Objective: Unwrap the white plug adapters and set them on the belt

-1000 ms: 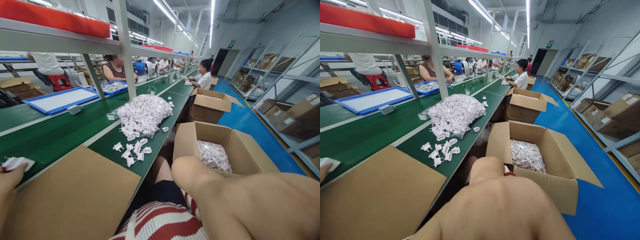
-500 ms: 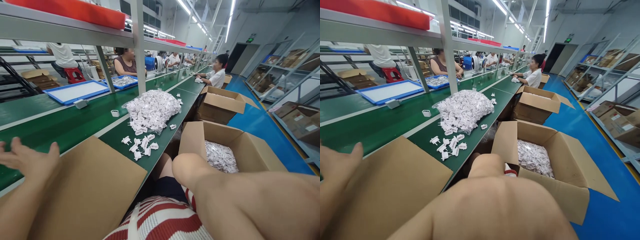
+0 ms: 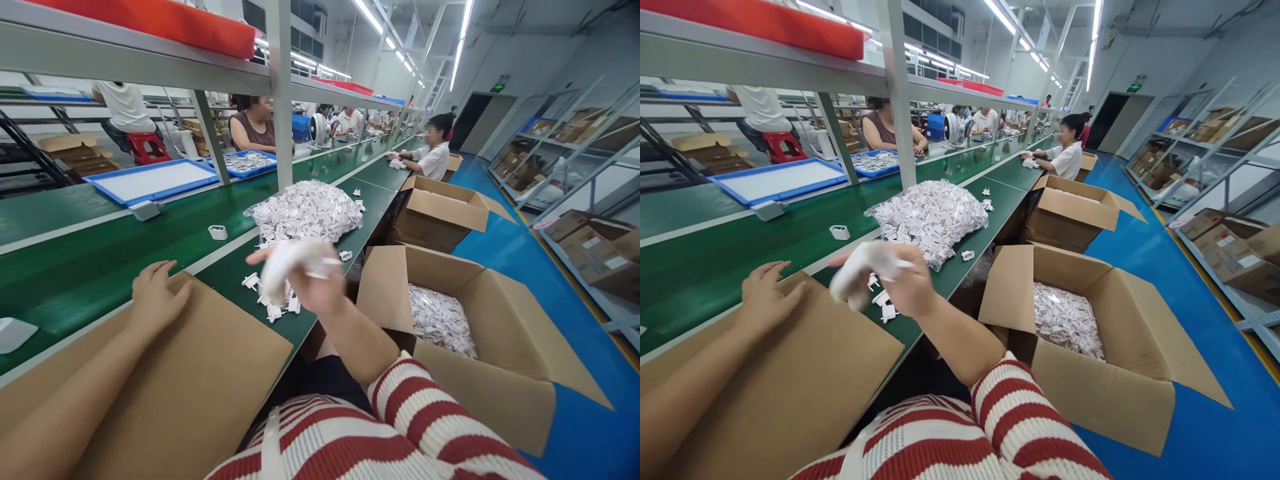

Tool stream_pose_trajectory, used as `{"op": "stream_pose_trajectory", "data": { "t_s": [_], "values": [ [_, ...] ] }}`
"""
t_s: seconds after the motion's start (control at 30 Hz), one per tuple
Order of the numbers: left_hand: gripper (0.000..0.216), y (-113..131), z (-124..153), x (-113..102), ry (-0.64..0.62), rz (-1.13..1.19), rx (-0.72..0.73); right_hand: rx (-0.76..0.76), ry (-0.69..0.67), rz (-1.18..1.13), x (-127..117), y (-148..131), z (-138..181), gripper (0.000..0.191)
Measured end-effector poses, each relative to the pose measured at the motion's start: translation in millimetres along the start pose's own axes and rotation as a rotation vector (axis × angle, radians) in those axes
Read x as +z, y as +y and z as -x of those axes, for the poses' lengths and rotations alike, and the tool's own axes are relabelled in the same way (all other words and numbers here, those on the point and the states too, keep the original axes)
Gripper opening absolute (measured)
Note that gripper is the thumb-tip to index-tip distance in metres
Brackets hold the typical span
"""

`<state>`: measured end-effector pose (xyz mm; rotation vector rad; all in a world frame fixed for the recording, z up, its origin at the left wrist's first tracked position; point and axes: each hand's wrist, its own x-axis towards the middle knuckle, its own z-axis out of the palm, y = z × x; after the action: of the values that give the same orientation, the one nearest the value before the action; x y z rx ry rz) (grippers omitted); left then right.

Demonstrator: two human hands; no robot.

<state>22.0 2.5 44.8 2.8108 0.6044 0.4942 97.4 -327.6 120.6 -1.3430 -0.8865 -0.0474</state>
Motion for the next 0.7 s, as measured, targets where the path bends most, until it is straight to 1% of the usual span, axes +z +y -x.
{"op": "stream_pose_trajectory", "data": {
  "t_s": [0.03,0.1,0.13,0.17,0.23,0.3,0.4,0.47,0.53,0.6,0.7],
  "values": [
    [0.072,0.5,-5.9,-0.1,-0.017,-0.014,0.008,0.040,-0.075,0.139,10.1,12.5,-5.1,0.044],
    [0.069,1.9,-18.3,0.1,-0.060,-0.040,0.016,0.130,-0.258,0.551,31.6,39.0,-7.3,0.030],
    [0.068,2.8,-24.7,0.2,-0.077,-0.051,0.015,0.166,-0.323,0.779,41.7,51.4,-4.8,0.029],
    [0.069,3.9,-31.4,0.0,-0.090,-0.060,0.013,0.194,-0.404,0.953,50.7,62.4,-0.9,0.030],
    [0.072,6.2,-45.7,-1.4,-0.111,-0.075,0.008,0.204,-0.516,1.136,64.2,78.6,7.4,0.027],
    [0.077,8.2,-62.3,-3.5,-0.132,-0.090,0.002,0.171,-0.572,1.188,70.7,86.9,11.4,0.024],
    [0.087,8.8,-92.4,-4.0,-0.167,-0.112,-0.010,0.086,-0.589,1.189,71.0,89.8,6.6,0.026],
    [0.093,7.3,-113.5,-0.1,-0.191,-0.113,-0.014,0.046,-0.599,1.178,69.4,89.6,-0.6,0.027],
    [0.098,5.3,-132.0,7.3,-0.212,-0.104,-0.025,0.060,-0.610,1.163,69.7,90.3,-8.1,0.025],
    [0.101,4.0,-145.8,16.4,-0.231,-0.095,-0.041,0.111,-0.617,1.153,72.3,93.4,-14.9,0.022],
    [0.096,4.2,-157.2,26.9,-0.252,-0.088,-0.042,0.156,-0.618,1.154,77.8,101.5,-22.0,0.021]
  ]
}}
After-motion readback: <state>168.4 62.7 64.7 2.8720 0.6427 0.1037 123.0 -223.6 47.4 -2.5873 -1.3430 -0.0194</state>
